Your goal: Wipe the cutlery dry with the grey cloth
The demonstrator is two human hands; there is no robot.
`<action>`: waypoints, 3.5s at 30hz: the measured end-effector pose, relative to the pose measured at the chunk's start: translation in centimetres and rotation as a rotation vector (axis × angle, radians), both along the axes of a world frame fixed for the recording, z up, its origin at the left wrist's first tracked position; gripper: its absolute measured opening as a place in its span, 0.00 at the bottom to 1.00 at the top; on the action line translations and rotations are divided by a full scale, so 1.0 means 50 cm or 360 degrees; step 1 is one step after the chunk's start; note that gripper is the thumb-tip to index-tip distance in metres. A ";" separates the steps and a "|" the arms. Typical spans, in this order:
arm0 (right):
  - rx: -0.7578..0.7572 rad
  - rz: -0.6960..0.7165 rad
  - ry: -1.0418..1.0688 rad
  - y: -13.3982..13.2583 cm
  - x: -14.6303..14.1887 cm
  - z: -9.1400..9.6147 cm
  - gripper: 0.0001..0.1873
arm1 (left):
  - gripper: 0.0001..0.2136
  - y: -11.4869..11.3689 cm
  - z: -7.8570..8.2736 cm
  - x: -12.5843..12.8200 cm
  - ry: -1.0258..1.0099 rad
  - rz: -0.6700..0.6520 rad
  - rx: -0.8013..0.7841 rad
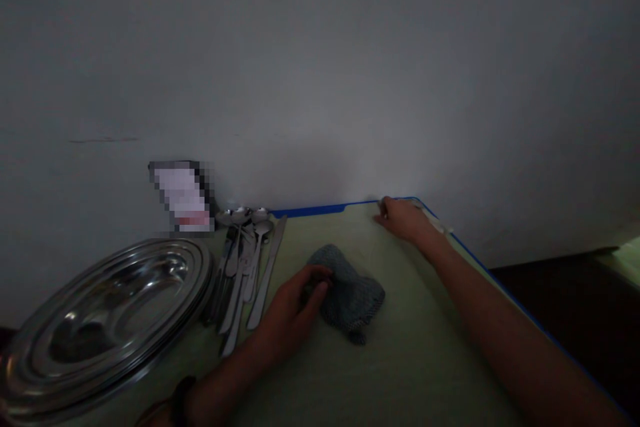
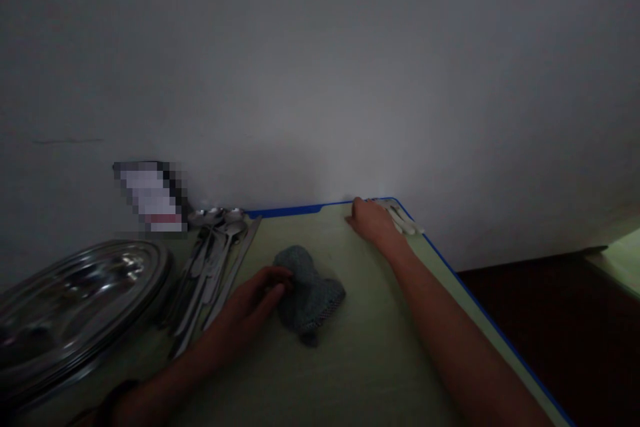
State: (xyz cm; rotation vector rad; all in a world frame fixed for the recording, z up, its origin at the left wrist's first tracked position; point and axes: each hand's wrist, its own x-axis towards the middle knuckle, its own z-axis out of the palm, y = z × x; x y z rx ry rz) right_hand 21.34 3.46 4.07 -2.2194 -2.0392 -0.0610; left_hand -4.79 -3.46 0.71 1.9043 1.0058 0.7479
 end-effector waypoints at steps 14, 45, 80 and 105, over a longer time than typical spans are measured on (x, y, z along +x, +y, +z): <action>0.0136 0.1025 0.0459 -0.044 -0.185 -0.089 0.21 | 0.16 -0.008 0.012 0.000 0.0394 0.0212 0.0961; 0.0275 0.0757 0.0414 -0.006 -0.179 -0.095 0.14 | 0.17 0.049 0.062 -0.043 0.1990 0.0627 0.0825; 0.0252 0.0786 0.0716 -0.001 -0.168 -0.098 0.13 | 0.14 0.067 0.058 -0.052 0.2028 0.0741 0.0659; 0.0463 0.0427 0.0758 0.011 -0.158 -0.112 0.15 | 0.13 0.047 0.049 -0.012 0.1178 0.0504 0.0482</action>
